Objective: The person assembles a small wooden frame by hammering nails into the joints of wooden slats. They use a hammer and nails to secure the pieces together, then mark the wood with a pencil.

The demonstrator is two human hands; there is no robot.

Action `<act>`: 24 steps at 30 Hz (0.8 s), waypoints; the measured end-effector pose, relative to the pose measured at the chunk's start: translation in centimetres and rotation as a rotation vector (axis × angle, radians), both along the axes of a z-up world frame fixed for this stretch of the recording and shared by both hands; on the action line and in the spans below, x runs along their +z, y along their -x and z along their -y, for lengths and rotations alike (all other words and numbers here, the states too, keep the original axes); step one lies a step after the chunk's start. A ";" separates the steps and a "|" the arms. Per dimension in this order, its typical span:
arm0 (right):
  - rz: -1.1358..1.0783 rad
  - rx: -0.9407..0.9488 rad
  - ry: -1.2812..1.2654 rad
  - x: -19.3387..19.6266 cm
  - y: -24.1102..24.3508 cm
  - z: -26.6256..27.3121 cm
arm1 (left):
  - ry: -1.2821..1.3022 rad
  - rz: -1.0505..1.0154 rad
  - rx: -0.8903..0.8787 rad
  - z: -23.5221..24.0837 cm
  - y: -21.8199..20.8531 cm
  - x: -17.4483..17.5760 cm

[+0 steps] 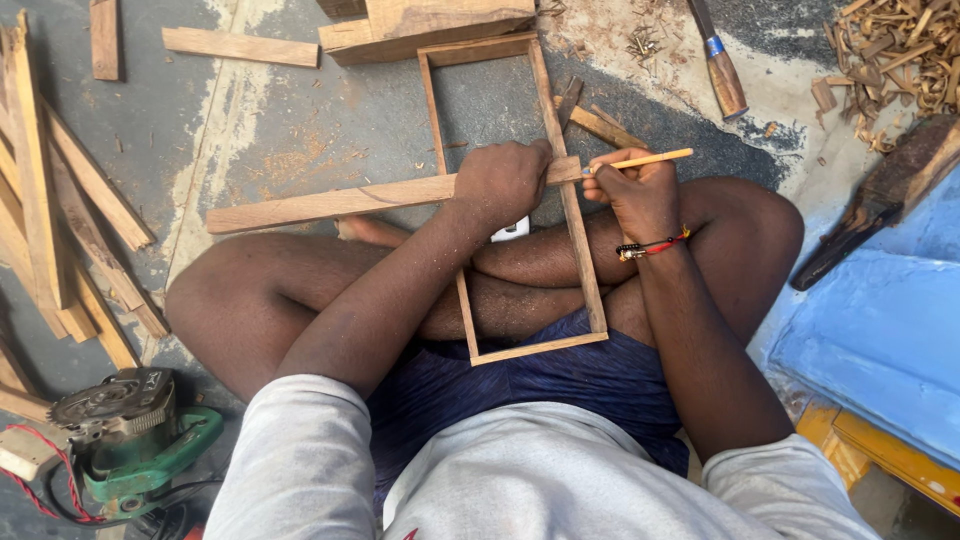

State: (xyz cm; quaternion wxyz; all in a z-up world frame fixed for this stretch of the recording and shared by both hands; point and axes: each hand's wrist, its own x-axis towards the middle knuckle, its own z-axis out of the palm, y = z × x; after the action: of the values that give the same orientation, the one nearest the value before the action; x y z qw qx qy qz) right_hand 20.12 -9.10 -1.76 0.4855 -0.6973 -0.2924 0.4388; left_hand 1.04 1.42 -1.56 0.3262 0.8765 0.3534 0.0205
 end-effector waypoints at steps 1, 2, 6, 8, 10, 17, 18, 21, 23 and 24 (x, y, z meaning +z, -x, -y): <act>0.005 0.001 0.004 0.0 0.0 0.0 | 0.010 0.000 0.002 0.0 0.0 0.0; 0.011 -0.002 0.010 -0.1 0.0 -0.1 | 0.021 0.001 0.001 0.1 0.0 0.0; 0.025 -0.014 0.000 -0.7 -0.2 -1.3 | 0.001 0.014 -0.001 0.0 -0.1 -0.1; 0.006 -0.015 -0.002 -0.8 -0.3 -1.3 | -0.014 0.017 -0.003 0.0 -0.1 -0.2; 0.017 -0.006 0.003 -0.7 -0.4 -0.9 | -0.004 0.002 -0.005 0.0 -0.1 -0.2; 0.090 -0.003 0.036 -0.3 -0.1 -0.8 | 0.017 -0.008 -0.009 0.0 -0.1 0.0; 0.081 -0.004 0.027 -0.4 -0.1 -1.1 | 0.013 -0.009 -0.007 0.1 -0.1 0.0; 0.066 -0.013 0.007 -0.7 -0.2 -1.8 | -0.009 -0.014 -0.015 0.1 -0.2 -0.1; 0.067 -0.017 0.006 -0.8 -0.4 -2.0 | -0.036 -0.026 -0.029 0.0 -0.2 -0.1; 0.064 -0.013 0.011 -0.9 -0.4 -2.0 | -0.034 -0.021 -0.023 0.1 -0.1 -0.1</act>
State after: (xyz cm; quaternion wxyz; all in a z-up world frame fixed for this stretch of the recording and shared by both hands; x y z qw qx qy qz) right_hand 20.55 -7.07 -2.62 0.4749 -0.7156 -0.3009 0.4145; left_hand 1.17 1.35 -1.68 0.3077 0.8862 0.3461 0.0136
